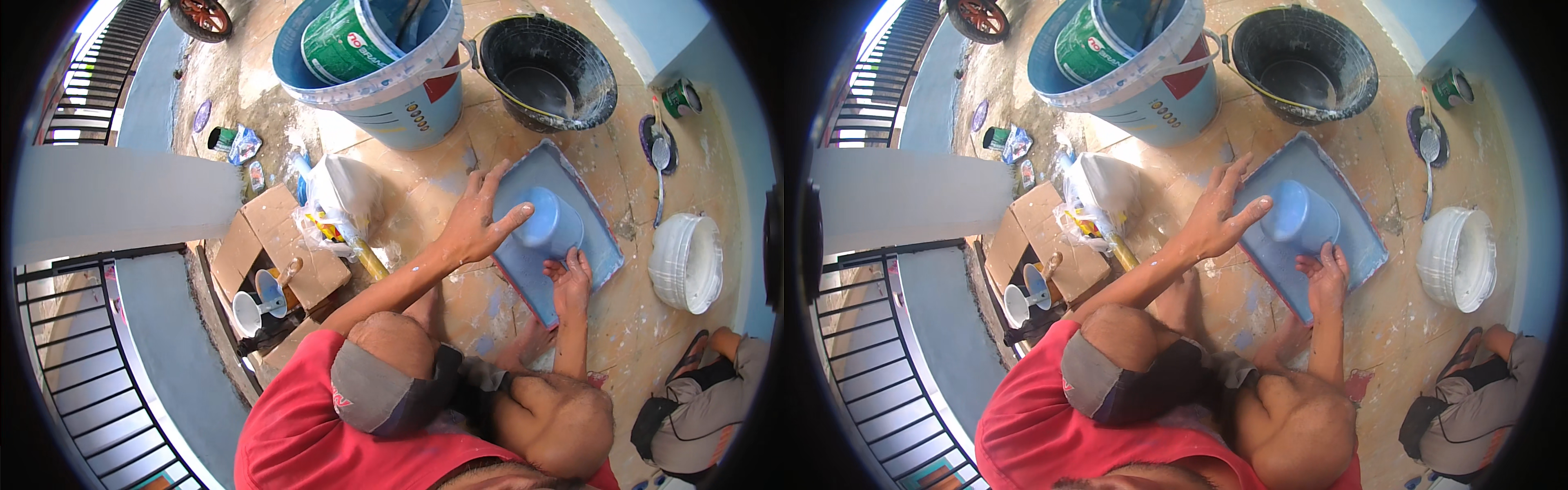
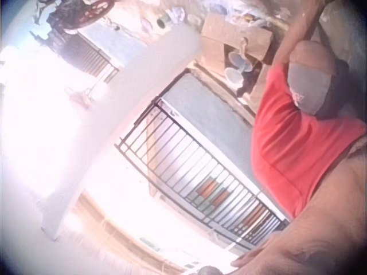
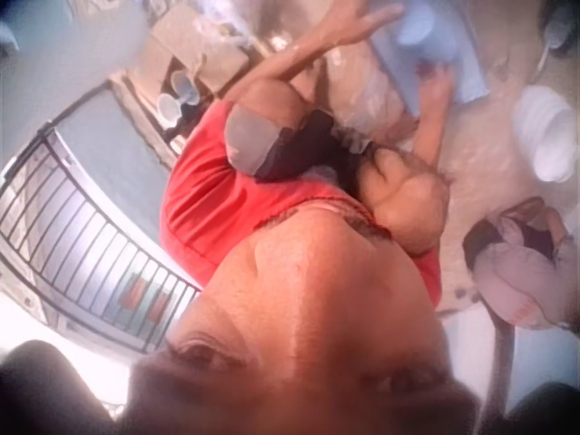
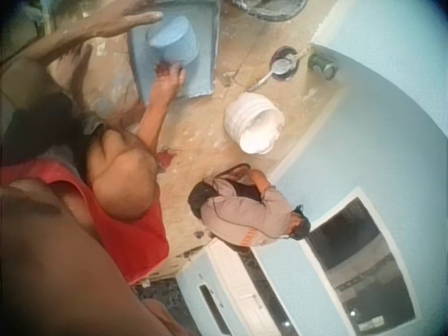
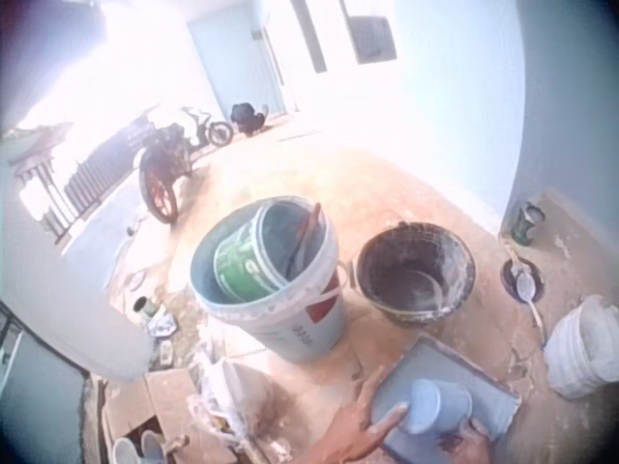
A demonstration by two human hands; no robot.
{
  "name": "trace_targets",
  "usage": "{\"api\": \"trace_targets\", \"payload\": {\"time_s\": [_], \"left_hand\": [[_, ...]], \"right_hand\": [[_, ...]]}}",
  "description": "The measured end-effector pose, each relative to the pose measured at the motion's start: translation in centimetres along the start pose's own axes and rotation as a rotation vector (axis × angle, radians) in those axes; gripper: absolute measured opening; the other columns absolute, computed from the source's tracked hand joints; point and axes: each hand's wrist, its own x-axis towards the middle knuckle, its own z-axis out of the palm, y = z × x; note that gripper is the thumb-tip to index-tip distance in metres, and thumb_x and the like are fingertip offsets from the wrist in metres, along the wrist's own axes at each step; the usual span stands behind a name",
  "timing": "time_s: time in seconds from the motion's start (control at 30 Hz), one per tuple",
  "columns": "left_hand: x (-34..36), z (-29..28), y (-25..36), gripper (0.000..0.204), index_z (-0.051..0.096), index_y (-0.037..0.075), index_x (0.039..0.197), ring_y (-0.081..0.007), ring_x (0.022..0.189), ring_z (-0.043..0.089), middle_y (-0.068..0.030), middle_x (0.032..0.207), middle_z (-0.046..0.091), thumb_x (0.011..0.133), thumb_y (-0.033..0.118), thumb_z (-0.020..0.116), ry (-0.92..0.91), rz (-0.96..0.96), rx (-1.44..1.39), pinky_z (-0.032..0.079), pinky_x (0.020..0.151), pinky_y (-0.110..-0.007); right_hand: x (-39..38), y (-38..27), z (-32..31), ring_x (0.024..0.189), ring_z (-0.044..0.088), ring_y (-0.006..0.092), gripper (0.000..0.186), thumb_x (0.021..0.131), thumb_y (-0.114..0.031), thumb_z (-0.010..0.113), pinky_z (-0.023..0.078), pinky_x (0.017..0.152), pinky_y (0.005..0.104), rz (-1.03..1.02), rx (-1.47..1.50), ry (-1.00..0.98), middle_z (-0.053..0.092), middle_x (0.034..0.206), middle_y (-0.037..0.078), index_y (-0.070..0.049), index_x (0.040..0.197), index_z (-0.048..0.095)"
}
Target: The person mixes paint by pouring liquid from a large bucket into a smaller container, then transfers it to a paint tray. They use a brush to stir the mixture and scrape the sides of the container. The person also uses a funnel to pour paint into a small cup.
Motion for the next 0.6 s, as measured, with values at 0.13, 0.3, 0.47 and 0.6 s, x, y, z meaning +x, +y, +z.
{"api": "trace_targets", "payload": {"time_s": [0.13,0.3,0.47,0.6], "left_hand": [[0.5,-5.0,1.6,0.052,0.068,0.004,0.135,-0.0237,0.097,0.071,-0.0158,0.113,0.070,0.096,0.036,0.080,0.287,0.088,0.058,0.059,0.078,-0.036],[4.7,-16.3,5.1,0.034,0.075,0.004,0.123,-0.0134,0.079,0.068,-0.0090,0.098,0.074,0.096,0.023,0.081,0.882,0.268,0.142,0.056,0.067,-0.029],[3.1,-17.7,5.2,0.032,0.075,0.004,0.119,-0.0170,0.078,0.065,-0.0098,0.094,0.070,0.091,0.019,0.082,0.861,0.263,0.001,0.053,0.066,-0.032],[-3.0,-16.2,1.2,0.029,0.075,0.004,0.119,-0.0156,0.078,0.065,-0.0091,0.094,0.070,0.092,0.014,0.080,0.857,0.078,-0.039,0.053,0.065,-0.030]], "right_hand": [[0.7,-3.0,0.7,0.084,0.074,0.0231,0.029,0.109,-0.025,0.064,0.060,0.074,0.0341,-0.250,-0.299,0.003,0.070,0.099,0.012,0.002,0.118,0.061],[0.4,-10.4,11.2,0.089,0.075,0.0242,0.029,0.111,-0.022,0.061,0.061,0.080,0.0357,-0.664,-0.523,-0.054,0.073,0.105,0.016,0.007,0.116,0.064],[3.4,-15.5,26.5,0.087,0.075,0.0308,0.018,0.104,-0.013,0.068,0.059,0.081,0.0395,-1.353,-1.004,-0.145,0.075,0.107,0.017,0.001,0.115,0.070],[5.5,-16.8,35.8,0.090,0.070,0.0439,0.019,0.099,-0.013,0.071,0.058,0.080,0.0464,-1.711,-1.308,-0.285,0.074,0.105,0.020,-0.001,0.113,0.072]]}}
